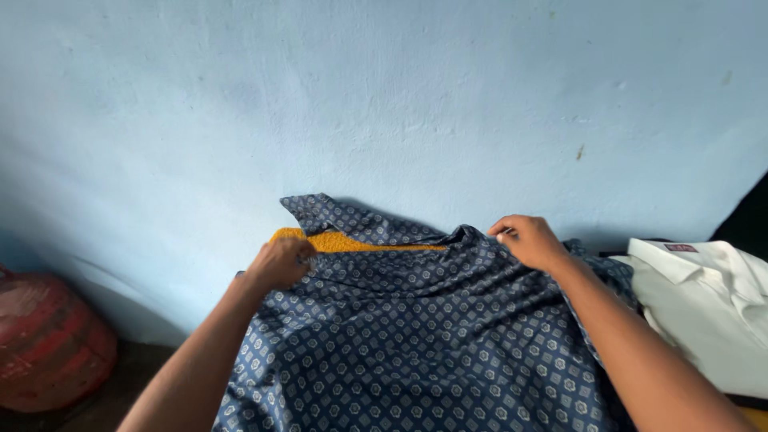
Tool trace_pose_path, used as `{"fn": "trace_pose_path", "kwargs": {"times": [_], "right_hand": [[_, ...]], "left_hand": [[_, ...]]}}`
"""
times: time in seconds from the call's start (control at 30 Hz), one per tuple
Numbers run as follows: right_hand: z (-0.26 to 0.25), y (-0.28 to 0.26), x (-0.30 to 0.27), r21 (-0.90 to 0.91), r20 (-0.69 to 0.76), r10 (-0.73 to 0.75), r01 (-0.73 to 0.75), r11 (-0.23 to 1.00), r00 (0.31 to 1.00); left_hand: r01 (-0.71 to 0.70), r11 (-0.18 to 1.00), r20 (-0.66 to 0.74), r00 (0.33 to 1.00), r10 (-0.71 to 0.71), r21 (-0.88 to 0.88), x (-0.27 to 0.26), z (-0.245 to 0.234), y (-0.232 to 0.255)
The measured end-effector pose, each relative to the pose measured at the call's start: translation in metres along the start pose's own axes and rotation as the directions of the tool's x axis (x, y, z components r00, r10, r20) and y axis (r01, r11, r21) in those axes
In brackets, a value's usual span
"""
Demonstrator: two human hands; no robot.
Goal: The person unfolds a dark blue patterned shirt on a yellow towel-covered surface, smooths it out, and begins folding the sleeves and body. The person manipulates the shirt by hand, aligning edges and preparing to fold it into a compact shape.
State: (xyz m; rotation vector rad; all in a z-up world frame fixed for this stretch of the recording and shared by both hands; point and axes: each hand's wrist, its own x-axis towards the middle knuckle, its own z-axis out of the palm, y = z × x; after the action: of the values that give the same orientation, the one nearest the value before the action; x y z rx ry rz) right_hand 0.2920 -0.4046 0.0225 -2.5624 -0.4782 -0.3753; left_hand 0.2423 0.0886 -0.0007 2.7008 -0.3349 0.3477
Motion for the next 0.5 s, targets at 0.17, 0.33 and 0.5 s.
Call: {"fn": "trace_pose_path", "kwargs": {"times": [0.17, 0.33, 0.5], "right_hand": [[0.021, -0.041, 0.006, -0.107, 0.154, -0.078, 0.095, 0.99, 0.985], [0.034, -0.053, 0.021, -0.299, 0.283, 0.069, 0.02, 0.954, 0.957], [0.03, -0.041, 0.05, -0.306, 0.121, 0.117, -0.075, 0.949, 0.986]], "left_hand": [[-0.018, 0.995, 0.078, 0.997, 0.01, 0.093, -0.012, 0.013, -0.013], [-0.083, 0.997, 0.048, 0.995, 0.082, 0.0, 0.006, 0.02, -0.028], [-0.08, 0.994, 0.132, 0.989, 0.07, 0.068, 0.028, 0.026, -0.047]]}}
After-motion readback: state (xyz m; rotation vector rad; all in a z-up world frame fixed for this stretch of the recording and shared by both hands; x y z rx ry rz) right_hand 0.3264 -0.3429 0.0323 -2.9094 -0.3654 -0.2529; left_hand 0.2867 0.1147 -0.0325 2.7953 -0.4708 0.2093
